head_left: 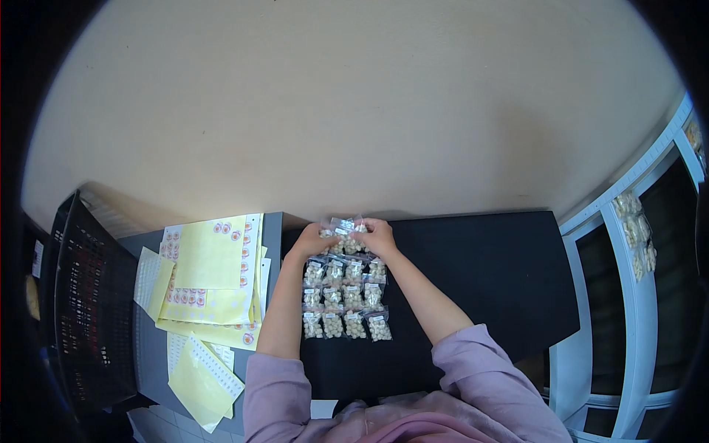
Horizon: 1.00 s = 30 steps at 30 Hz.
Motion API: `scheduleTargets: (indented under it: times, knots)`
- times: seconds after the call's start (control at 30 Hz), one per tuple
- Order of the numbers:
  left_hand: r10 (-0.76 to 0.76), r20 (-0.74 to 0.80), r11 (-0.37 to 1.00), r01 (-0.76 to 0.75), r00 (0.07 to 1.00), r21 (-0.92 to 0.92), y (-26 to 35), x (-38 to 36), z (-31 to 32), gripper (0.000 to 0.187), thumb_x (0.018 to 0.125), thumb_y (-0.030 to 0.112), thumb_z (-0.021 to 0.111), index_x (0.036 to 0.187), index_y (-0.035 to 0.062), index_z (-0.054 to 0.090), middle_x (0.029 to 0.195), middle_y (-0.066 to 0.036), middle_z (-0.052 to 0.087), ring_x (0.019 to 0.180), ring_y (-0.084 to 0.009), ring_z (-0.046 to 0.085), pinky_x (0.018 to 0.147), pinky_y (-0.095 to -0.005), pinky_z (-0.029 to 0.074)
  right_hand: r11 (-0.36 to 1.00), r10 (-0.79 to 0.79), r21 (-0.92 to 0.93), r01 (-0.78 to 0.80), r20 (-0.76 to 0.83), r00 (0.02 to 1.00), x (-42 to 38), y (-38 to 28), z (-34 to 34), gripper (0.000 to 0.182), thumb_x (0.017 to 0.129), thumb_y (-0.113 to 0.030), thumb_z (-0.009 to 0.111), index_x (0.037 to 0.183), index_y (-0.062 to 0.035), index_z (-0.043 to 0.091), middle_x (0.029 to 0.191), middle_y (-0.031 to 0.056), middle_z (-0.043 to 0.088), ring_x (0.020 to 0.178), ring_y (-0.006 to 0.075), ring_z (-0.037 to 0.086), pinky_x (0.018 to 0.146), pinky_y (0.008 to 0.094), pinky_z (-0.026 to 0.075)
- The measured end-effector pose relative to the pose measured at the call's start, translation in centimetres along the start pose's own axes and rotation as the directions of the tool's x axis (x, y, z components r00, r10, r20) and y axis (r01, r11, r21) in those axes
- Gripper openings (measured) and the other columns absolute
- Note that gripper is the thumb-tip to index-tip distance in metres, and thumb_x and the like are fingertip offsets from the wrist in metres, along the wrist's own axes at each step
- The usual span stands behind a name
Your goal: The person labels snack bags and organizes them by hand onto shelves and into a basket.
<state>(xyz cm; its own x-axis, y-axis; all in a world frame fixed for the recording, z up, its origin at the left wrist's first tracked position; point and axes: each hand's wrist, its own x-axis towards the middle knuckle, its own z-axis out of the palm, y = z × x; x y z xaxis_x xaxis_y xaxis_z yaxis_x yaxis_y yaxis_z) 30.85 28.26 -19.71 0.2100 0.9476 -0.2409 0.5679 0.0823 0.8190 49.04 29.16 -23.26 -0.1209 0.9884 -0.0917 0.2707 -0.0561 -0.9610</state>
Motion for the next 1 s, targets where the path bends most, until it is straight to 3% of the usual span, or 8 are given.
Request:
scheduleTargets:
  times: [0.17,0.23,0.4,0.63,0.7,0.77,0.83,1.0]
  knots:
    - [0.035,-0.114,0.998,-0.04,0.993,-0.047,0.6,-0.3,0.5,0.035,0.076,0.015,0.065,0.104,-0.003,0.054,0.086,-0.008,0.06,0.075,-0.0103,0.054,0.067,-0.0239,0.044,0.991,-0.131,0.018,0.133,-0.094,0.987,0.2,0.4,0.5,0.03,0.064,-0.013,0.071,0.091,-0.0018,0.064,0.076,0.0083,0.064,0.068,0.0116,0.059,0.063,0.026,0.047]
    - [0.287,-0.192,0.944,-0.311,0.939,-0.112,1.6,-0.6,0.5,0.031,0.078,0.014,0.063,0.103,-0.0023,0.055,0.086,-0.006,0.059,0.075,-0.0094,0.053,0.066,-0.0232,0.044,0.925,-0.232,0.297,0.239,-0.059,0.971,0.0,-0.1,0.4,0.028,0.068,-0.008,0.067,0.094,0.0015,0.061,0.08,0.0068,0.064,0.069,0.0114,0.058,0.063,0.026,0.047]
    - [0.133,-0.097,0.893,-0.162,0.986,-0.419,2.2,-1.5,0.8,0.031,0.08,0.016,0.061,0.106,0.0002,0.054,0.088,-0.004,0.057,0.076,-0.0079,0.051,0.067,-0.0212,0.042,0.88,-0.038,0.475,-0.004,0.079,0.996,-1.3,-1.4,-0.2,0.023,0.073,-0.005,0.064,0.095,-0.0003,0.059,0.086,0.0062,0.061,0.077,0.0111,0.057,0.07,0.0236,0.046]
    - [0.129,-0.088,0.734,-0.155,0.988,-0.661,5.0,-2.3,-0.5,0.028,0.084,0.016,0.056,0.107,-0.0004,0.051,0.094,-0.007,0.059,0.084,-0.0123,0.058,0.071,-0.0247,0.047,0.919,-0.129,0.377,0.113,0.017,0.992,-1.6,-4.6,-1.0,0.018,0.078,-0.01,0.061,0.093,-0.0006,0.059,0.085,0.0045,0.061,0.076,0.009,0.056,0.066,0.0241,0.045]
    - [0.157,-0.151,0.629,-0.217,0.976,-0.747,6.4,-2.8,-1.1,0.027,0.085,0.017,0.056,0.106,0.0003,0.051,0.094,-0.008,0.059,0.083,-0.0134,0.059,0.069,-0.026,0.049,0.84,-0.128,0.526,0.13,-0.041,0.991,-1.7,-5.8,-1.2,0.02,0.081,-0.015,0.059,0.096,-0.0012,0.057,0.084,0.0033,0.06,0.074,0.0085,0.055,0.064,0.0237,0.044]
    - [0.155,-0.171,0.604,-0.231,0.973,-0.763,8.0,-3.8,-1.2,0.026,0.085,0.018,0.056,0.104,0.0009,0.051,0.093,-0.007,0.059,0.082,-0.0132,0.059,0.068,-0.0258,0.049,0.805,-0.16,0.575,0.147,-0.029,0.987,-2.4,-6.7,-2.1,0.023,0.084,-0.017,0.056,0.101,-0.0016,0.055,0.087,0.0038,0.059,0.076,0.0089,0.055,0.066,0.0237,0.045]
    - [0.107,-0.142,0.643,-0.177,0.984,-0.745,8.9,-4.4,-0.7,0.023,0.084,0.015,0.057,0.103,0.0026,0.054,0.092,-0.004,0.058,0.083,-0.0107,0.056,0.069,-0.0254,0.048,0.717,-0.076,0.697,0.001,0.077,0.994,-4.0,-7.3,-3.4,0.025,0.087,-0.018,0.049,0.106,-0.0018,0.051,0.094,0.0051,0.058,0.08,0.0091,0.055,0.069,0.0238,0.045]
    - [0.155,-0.05,0.636,-0.138,0.987,-0.76,11.3,-4.6,3.8,0.026,0.083,0.013,0.058,0.104,-0.0005,0.054,0.096,-0.005,0.058,0.087,-0.0102,0.054,0.078,-0.0261,0.043,0.642,0.004,0.767,0.03,-0.042,0.999,-8.3,-7.4,-6.6,0.028,0.09,-0.02,0.043,0.11,-0.0022,0.048,0.102,0.0065,0.055,0.088,0.0105,0.054,0.075,0.0246,0.044]
